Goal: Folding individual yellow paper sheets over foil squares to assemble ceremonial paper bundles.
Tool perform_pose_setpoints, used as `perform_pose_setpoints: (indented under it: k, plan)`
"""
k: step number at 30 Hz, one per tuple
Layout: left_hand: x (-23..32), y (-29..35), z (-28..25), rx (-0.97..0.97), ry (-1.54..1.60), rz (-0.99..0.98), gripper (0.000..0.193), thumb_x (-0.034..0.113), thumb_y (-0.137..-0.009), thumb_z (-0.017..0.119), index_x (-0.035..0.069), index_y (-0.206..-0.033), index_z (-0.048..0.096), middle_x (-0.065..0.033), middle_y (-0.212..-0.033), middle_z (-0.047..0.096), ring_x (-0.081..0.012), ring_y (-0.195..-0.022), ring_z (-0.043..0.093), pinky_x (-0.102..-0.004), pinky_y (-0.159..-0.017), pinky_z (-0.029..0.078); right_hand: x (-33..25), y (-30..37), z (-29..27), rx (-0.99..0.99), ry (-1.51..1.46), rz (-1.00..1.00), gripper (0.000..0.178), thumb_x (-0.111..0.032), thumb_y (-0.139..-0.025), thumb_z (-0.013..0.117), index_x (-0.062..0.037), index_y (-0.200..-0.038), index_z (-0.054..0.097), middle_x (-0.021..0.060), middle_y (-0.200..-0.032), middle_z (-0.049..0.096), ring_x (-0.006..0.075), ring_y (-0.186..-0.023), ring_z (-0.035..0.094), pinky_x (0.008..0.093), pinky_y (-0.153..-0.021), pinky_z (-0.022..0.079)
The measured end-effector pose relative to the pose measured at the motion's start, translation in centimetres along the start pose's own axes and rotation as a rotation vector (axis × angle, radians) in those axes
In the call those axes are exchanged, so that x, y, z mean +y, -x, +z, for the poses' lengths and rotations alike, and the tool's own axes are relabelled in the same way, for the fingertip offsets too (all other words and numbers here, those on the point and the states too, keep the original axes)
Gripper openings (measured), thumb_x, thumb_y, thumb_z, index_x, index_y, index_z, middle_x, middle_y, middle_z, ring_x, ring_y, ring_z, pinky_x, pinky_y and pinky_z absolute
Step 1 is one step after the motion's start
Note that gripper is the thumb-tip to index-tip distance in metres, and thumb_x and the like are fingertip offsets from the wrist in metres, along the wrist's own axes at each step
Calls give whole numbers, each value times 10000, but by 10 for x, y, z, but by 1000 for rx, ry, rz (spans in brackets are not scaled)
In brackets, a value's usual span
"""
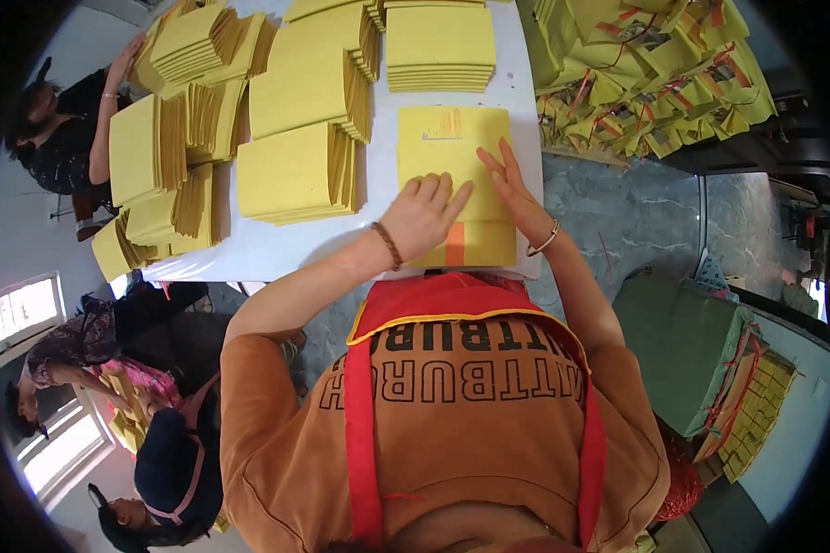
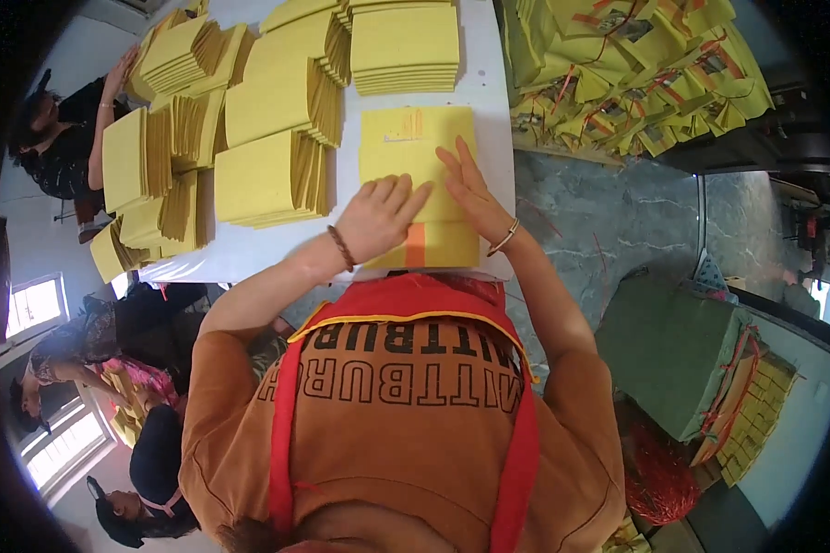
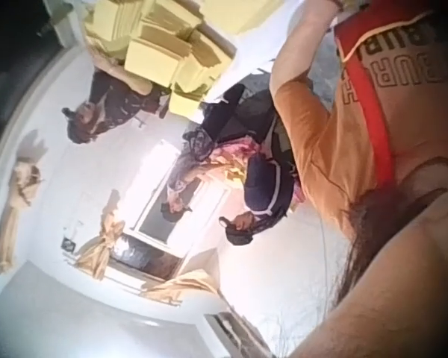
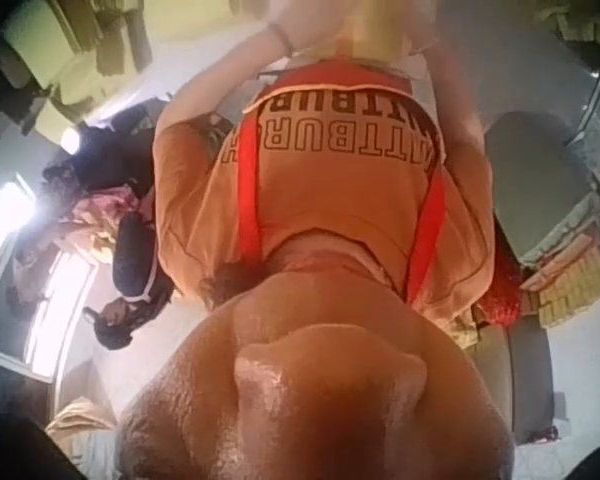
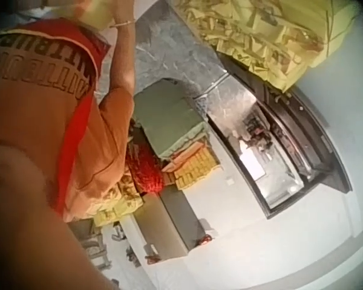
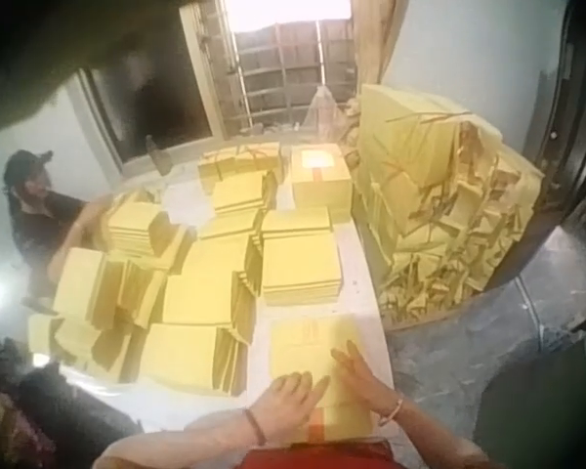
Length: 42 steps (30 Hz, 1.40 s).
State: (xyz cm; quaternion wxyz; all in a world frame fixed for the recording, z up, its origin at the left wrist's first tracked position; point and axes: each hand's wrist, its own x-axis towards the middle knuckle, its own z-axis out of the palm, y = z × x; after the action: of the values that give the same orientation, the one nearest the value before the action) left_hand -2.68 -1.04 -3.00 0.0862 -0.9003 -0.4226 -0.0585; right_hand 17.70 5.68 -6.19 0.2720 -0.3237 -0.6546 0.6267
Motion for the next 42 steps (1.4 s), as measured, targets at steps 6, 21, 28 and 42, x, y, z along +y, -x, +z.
perform_pose_setpoints:
  k: [6, 21, 28, 42]
  plan:
    - [-2, -27, -13, -29, 13, -129, 514, 193, -704, 613, 34, -1178, 498, -84, -891, 558, -214, -780, 548, -307, -628, 452, -12, 8, -13, 214, -578, -100, 552, -393, -953, 332, -148, -1424, 183, 126, -1410, 308, 272, -1296, 309, 380, -1068, 225]
    - [-182, -131, 58, 146, -226, -253, 458, 179, -768, 587, 217, -1206, 459, 23, -1016, 552, -197, -880, 528, -362, -687, 414, 54, 29, -1, 675, -432, 178, 481, -401, -951, 369, -52, -1277, 425, 69, -1108, 566, 153, -979, 552, 287, -825, 429]
    - [-189, -131, 66, 38, -160, -250, 460, 250, -806, 586, 221, -1239, 433, 9, -1070, 542, -224, -944, 519, -399, -751, 413, 59, 31, -5, 653, -388, 141, 415, -317, -973, 356, -4, -1215, 482, 85, -1022, 602, 155, -929, 577, 279, -829, 447]
    - [-194, -123, 62, -87, -53, -159, 603, 536, -861, 436, 161, -1327, 363, -75, -1253, 464, -277, -1102, 442, -424, -884, 367, 66, 28, -10, 719, -474, 177, 349, -281, -961, 417, -11, -1154, 527, 78, -973, 598, 145, -877, 591, 268, -770, 491]
